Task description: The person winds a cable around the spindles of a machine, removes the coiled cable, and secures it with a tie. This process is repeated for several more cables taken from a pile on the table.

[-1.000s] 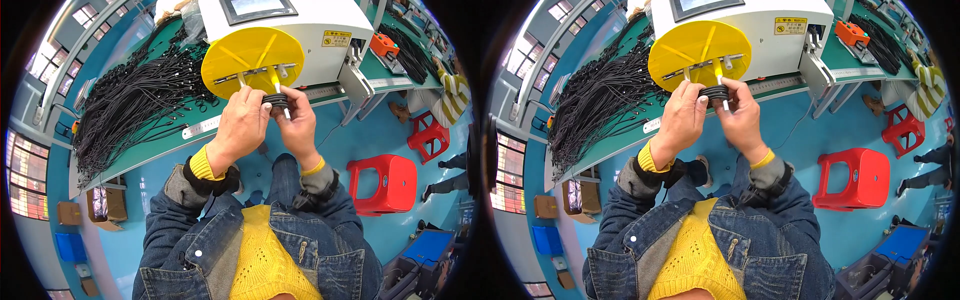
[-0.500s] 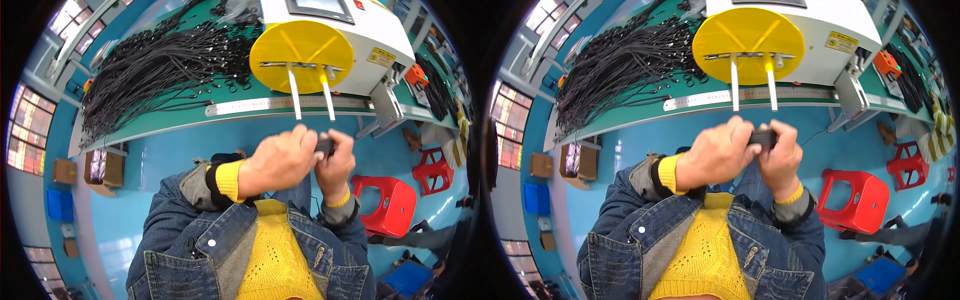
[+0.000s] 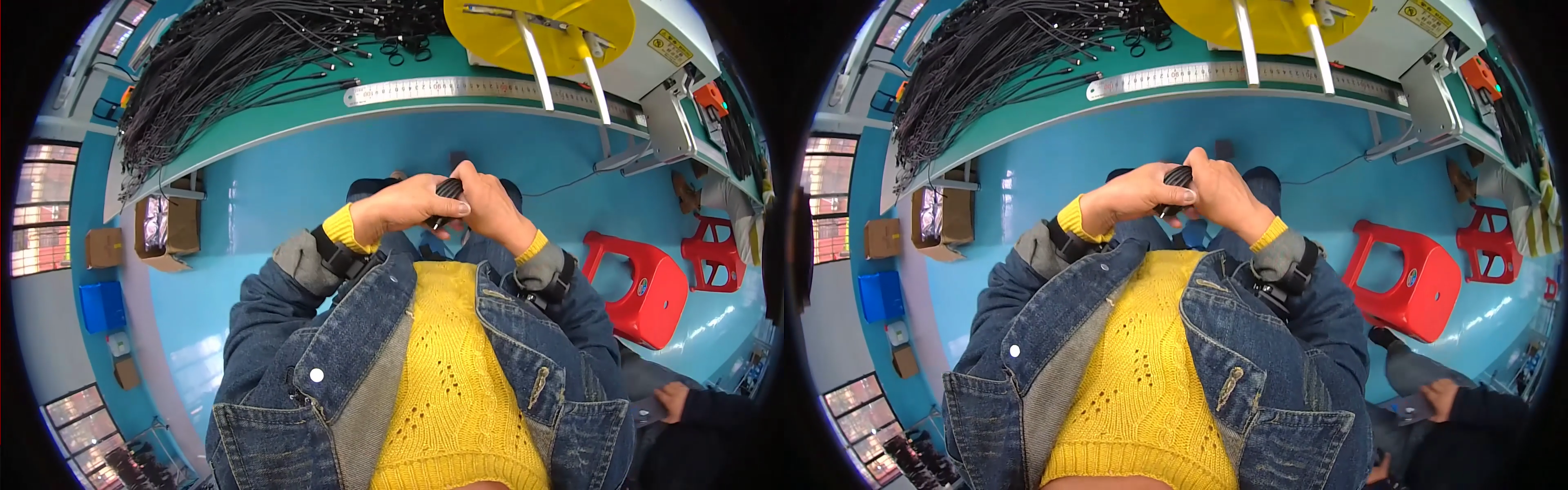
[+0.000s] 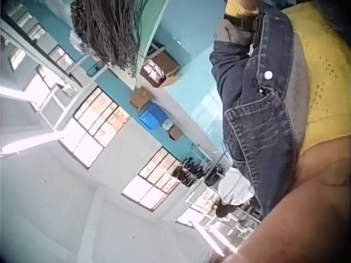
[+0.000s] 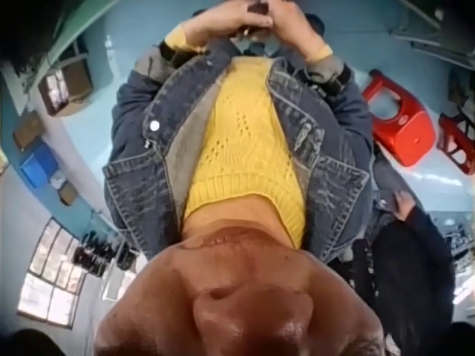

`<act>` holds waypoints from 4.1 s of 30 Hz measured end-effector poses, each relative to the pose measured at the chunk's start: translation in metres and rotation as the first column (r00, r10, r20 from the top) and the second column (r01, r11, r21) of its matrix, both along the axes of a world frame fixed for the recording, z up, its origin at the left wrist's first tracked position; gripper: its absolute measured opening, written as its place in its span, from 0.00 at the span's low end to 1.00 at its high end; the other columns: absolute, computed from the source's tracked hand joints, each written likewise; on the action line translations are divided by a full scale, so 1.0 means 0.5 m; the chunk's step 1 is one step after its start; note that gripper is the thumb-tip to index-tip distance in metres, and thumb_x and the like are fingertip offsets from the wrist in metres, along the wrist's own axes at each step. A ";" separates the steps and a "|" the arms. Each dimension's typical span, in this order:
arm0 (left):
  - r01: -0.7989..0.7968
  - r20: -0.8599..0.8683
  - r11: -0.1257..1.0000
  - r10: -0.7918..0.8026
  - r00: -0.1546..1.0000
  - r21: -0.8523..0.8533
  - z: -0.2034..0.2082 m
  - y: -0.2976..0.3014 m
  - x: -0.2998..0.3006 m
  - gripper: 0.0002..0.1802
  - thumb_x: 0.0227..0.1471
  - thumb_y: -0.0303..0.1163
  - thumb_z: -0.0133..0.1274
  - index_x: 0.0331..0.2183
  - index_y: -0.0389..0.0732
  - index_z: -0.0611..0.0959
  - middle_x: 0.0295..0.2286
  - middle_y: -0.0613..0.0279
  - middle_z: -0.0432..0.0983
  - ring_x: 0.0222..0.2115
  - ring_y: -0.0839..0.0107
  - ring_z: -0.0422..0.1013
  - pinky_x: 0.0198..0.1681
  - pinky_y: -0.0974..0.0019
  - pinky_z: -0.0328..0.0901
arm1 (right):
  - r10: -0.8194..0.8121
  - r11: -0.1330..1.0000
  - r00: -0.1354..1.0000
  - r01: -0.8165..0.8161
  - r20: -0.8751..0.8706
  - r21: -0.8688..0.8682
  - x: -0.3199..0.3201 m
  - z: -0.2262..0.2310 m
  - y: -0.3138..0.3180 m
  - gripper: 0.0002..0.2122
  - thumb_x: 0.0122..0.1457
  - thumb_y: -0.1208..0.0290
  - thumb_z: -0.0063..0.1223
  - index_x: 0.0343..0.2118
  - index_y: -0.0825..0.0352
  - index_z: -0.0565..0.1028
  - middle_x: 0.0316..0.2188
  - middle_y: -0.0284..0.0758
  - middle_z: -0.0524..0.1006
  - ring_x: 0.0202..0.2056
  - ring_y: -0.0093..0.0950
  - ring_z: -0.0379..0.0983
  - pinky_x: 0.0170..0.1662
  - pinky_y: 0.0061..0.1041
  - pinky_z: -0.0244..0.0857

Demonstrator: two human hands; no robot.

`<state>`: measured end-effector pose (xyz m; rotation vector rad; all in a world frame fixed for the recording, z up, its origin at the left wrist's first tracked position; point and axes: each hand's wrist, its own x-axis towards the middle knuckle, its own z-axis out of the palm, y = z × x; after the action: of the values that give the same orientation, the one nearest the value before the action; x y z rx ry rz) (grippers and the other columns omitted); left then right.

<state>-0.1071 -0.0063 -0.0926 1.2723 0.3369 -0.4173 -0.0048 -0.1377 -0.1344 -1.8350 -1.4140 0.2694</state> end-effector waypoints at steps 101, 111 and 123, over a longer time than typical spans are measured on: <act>-0.203 0.333 0.971 0.235 0.913 -0.126 -0.102 0.032 -0.046 0.04 0.50 0.29 0.47 0.27 0.41 0.70 0.16 0.71 0.64 0.14 0.84 0.59 0.14 0.80 0.53 | -0.036 0.987 0.304 0.159 -0.952 0.014 -0.110 0.078 -0.022 0.06 0.57 0.69 0.45 0.29 0.66 0.69 0.25 0.29 0.71 0.23 0.15 0.67 0.22 0.14 0.62; -0.220 0.374 0.976 0.202 0.905 0.004 -0.096 0.007 -0.041 0.02 0.51 0.28 0.45 0.28 0.40 0.70 0.16 0.71 0.64 0.14 0.84 0.58 0.15 0.80 0.53 | -0.157 0.987 0.296 0.090 -0.942 -0.136 -0.098 0.065 -0.046 0.06 0.54 0.73 0.42 0.28 0.67 0.71 0.21 0.28 0.71 0.19 0.15 0.67 0.20 0.14 0.62; -0.207 0.365 0.977 0.177 0.914 0.044 -0.104 -0.001 -0.042 0.02 0.51 0.26 0.44 0.30 0.39 0.69 0.15 0.70 0.64 0.12 0.84 0.58 0.14 0.80 0.53 | -0.105 0.994 0.293 0.066 -0.950 -0.090 -0.094 0.068 -0.053 0.12 0.52 0.76 0.43 0.40 0.65 0.74 0.18 0.29 0.72 0.13 0.13 0.63 0.16 0.13 0.58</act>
<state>-0.1280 -0.0070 -0.1445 1.3524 0.1658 0.0029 -0.0520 -0.1641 -0.1005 -1.2650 -0.3977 1.1448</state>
